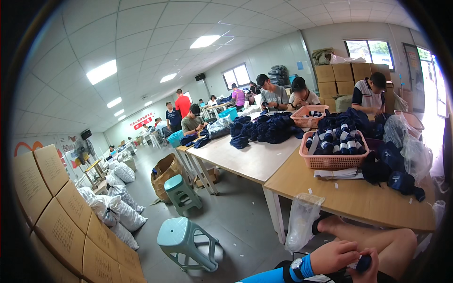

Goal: Inspecting, folding, and labeling blue cloth garment components in a factory setting.

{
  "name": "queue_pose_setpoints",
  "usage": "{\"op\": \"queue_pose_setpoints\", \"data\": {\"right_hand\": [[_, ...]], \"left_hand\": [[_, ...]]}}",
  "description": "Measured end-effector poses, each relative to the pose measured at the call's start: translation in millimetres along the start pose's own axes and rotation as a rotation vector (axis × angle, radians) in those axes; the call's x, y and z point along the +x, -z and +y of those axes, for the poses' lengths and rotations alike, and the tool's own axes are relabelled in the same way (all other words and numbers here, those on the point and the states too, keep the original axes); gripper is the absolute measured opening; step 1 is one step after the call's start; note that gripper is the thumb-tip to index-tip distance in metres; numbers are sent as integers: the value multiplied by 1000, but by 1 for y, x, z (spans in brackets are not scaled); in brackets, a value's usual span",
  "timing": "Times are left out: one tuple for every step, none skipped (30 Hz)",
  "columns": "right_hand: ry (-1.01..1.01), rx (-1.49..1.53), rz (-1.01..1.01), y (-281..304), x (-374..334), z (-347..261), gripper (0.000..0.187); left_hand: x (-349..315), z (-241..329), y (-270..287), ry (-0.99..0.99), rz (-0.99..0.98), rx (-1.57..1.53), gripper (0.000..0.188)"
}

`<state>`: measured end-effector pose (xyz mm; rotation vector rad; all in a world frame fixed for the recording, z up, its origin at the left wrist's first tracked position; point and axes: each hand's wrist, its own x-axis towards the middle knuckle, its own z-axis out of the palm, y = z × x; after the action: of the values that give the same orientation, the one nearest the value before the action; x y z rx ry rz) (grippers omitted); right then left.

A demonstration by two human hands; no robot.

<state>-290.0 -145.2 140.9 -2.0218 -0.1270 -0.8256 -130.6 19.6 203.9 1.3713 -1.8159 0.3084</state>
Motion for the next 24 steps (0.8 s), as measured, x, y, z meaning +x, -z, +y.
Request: {"op": "queue_pose_setpoints", "data": {"right_hand": [[-2,-1,-1,0,-1,2,46],[-48,0,-10,1,-3,6,43],[-94,2,-18,0,-5,11,40],[-98,1,-18,-2,-7,17,40],[-74,-106,29,-5,-8,24,52],[-43,-214,82,-7,-9,26,65],[-43,-217,87,-8,-10,27,65],[-25,-225,93,-9,-10,26,64],[-9,-231,92,-10,-8,27,64],[-10,-232,92,-10,-6,27,64],[-14,-208,68,-11,-3,25,64],[-23,-185,44,-11,-2,24,64],[-25,-186,46,-11,-2,24,64],[-28,-193,50,-11,-1,25,64],[-33,-199,52,-11,-3,25,64],[-36,-199,53,-11,-4,25,64],[-23,-187,72,-11,-4,26,64],[-9,-175,88,-11,-5,26,64],[-9,-173,86,-10,-5,25,64],[-26,-152,86,-9,-6,22,64],[-43,-132,88,-8,-6,21,64],[-43,-132,88,-8,-8,22,64],[-53,-106,94,-7,-10,23,64],[-64,-81,100,-7,-12,23,64]], "left_hand": [[-1,-1,-2,32,-12,-19,21],[-2,-1,-3,65,-25,-38,19],[0,-3,-4,66,-25,-41,19],[2,-5,-4,95,-23,-105,17],[4,-8,-3,125,-21,-169,16],[7,-9,0,120,-23,-170,16],[9,-11,6,193,-105,-259,15],[11,-13,9,266,-189,-347,15],[12,-20,11,274,-210,-379,15],[10,-24,10,274,-210,-379,15],[7,-28,8,271,-213,-353,14],[6,-29,6,268,-217,-331,14],[6,-29,5,268,-219,-334,14],[5,-29,5,216,-178,-302,13],[4,-27,4,166,-136,-271,13],[3,-25,2,167,-137,-273,13],[2,-24,1,148,-109,-222,14],[1,-21,-1,129,-79,-171,16],[0,-19,-1,131,-78,-170,16],[-1,-16,-1,57,-53,-80,19],[-1,-13,-1,-20,-29,9,23],[-1,-10,-1,-19,-29,9,23],[-1,-6,0,-20,-29,38,28],[-1,-3,0,-21,-29,67,32]]}}
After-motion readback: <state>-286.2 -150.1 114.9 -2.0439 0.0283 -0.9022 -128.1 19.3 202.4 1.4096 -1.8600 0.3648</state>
